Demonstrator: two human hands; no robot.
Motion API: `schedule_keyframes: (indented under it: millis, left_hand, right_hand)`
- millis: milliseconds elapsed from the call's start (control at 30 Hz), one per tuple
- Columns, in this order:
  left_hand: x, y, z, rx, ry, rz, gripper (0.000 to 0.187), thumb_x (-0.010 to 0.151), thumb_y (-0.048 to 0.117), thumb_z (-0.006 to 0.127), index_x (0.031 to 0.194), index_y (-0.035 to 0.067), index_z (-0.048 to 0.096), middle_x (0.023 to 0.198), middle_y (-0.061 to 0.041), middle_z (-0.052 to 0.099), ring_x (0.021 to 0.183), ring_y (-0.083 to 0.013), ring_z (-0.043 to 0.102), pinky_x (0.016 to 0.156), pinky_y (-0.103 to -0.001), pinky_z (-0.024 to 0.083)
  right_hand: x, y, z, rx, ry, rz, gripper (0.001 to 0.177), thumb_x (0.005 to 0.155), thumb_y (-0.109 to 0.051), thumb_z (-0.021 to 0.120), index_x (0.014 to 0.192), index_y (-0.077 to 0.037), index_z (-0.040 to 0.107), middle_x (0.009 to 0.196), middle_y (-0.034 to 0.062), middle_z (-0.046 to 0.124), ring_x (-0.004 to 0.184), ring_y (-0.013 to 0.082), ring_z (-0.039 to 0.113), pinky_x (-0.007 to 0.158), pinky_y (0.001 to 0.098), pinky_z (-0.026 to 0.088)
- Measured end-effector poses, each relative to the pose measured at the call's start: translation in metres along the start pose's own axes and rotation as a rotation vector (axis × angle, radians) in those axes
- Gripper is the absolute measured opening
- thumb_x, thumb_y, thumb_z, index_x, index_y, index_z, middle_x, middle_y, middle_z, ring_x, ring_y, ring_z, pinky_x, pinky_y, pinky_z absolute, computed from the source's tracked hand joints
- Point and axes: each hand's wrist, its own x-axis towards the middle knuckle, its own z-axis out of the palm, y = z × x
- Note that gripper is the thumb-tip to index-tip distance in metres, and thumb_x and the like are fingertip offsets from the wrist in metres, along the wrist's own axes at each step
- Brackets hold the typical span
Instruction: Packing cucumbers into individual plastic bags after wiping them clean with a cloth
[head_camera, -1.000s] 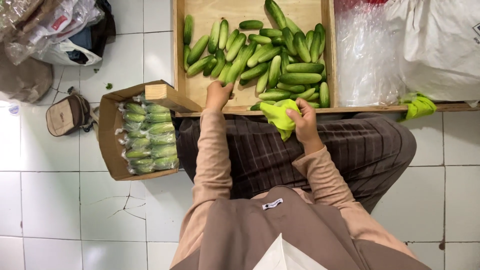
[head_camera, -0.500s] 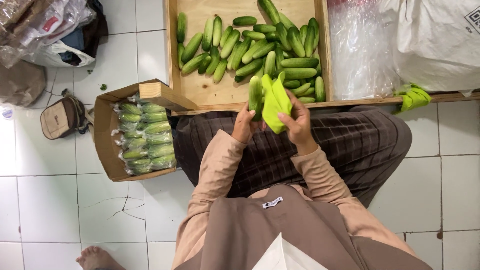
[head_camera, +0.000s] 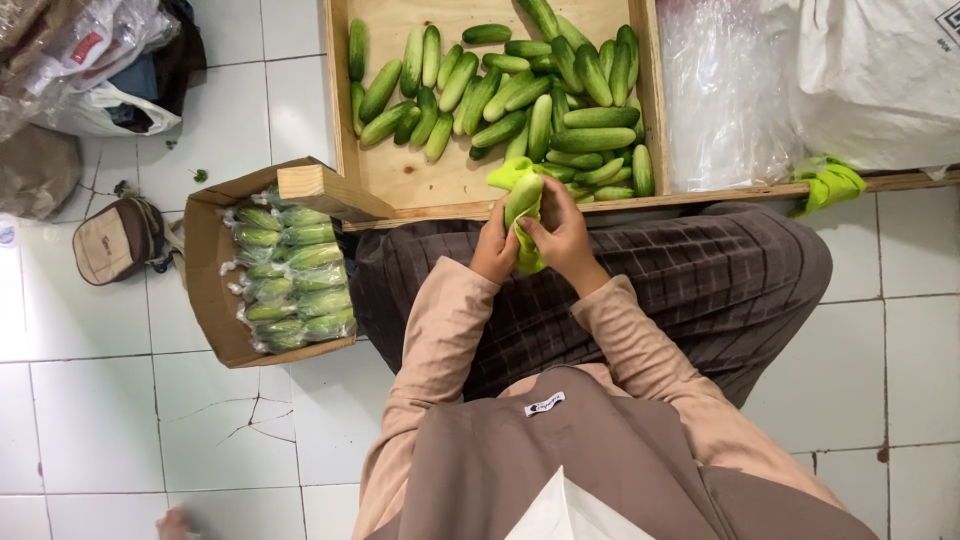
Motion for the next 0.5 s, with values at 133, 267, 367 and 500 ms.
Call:
schedule_keyframes:
  millis: [133,267,367,500]
  left_hand:
    - [-0.007,-0.019,0.005,0.107,-0.12,0.055,0.046,0.093,0.011,0.053,0.135,-0.008,0.05,0.124,-0.043,0.057,0.114,-0.0628,0.054,0.097,-0.068,0.046]
    - [-0.019,-0.05,0.009,0.015,-0.045,-0.008,0.047,0.097,0.013,0.059,0.138,-0.008,0.052,0.127,-0.038,0.059,0.122,-0.0494,0.056,0.104,-0.061,0.045]
    - [-0.008,-0.026,0.007,-0.077,-0.029,-0.06,0.044,0.102,0.015,0.057,0.14,-0.006,0.054,0.131,-0.033,0.062,0.127,-0.0392,0.057,0.108,-0.056,0.045]
    - [0.0,-0.01,0.007,-0.289,-0.024,-0.145,0.038,0.106,0.016,0.054,0.137,-0.006,0.06,0.132,-0.026,0.065,0.127,-0.0285,0.057,0.108,-0.051,0.046]
  right_hand:
    - [0.007,-0.001,-0.008,-0.177,-0.021,0.067,0.059,0.09,-0.009,0.082,0.141,-0.002,0.053,0.115,0.0114,0.068,0.111,0.0172,0.062,0.097,0.043,0.051]
    - [0.012,0.011,-0.016,-0.314,0.005,0.057,0.048,0.091,-0.029,0.085,0.123,-0.003,0.06,0.09,0.0129,0.065,0.085,0.0219,0.066,0.075,0.0395,0.052]
    - [0.015,0.009,-0.021,-0.436,-0.007,-0.006,0.052,0.091,-0.044,0.083,0.119,-0.005,0.062,0.083,0.0188,0.065,0.077,0.0319,0.068,0.07,0.0445,0.053]
    - [0.016,0.017,-0.027,-0.451,-0.001,-0.052,0.055,0.095,-0.054,0.073,0.118,-0.005,0.063,0.076,0.016,0.065,0.072,0.0274,0.068,0.065,0.0415,0.054]
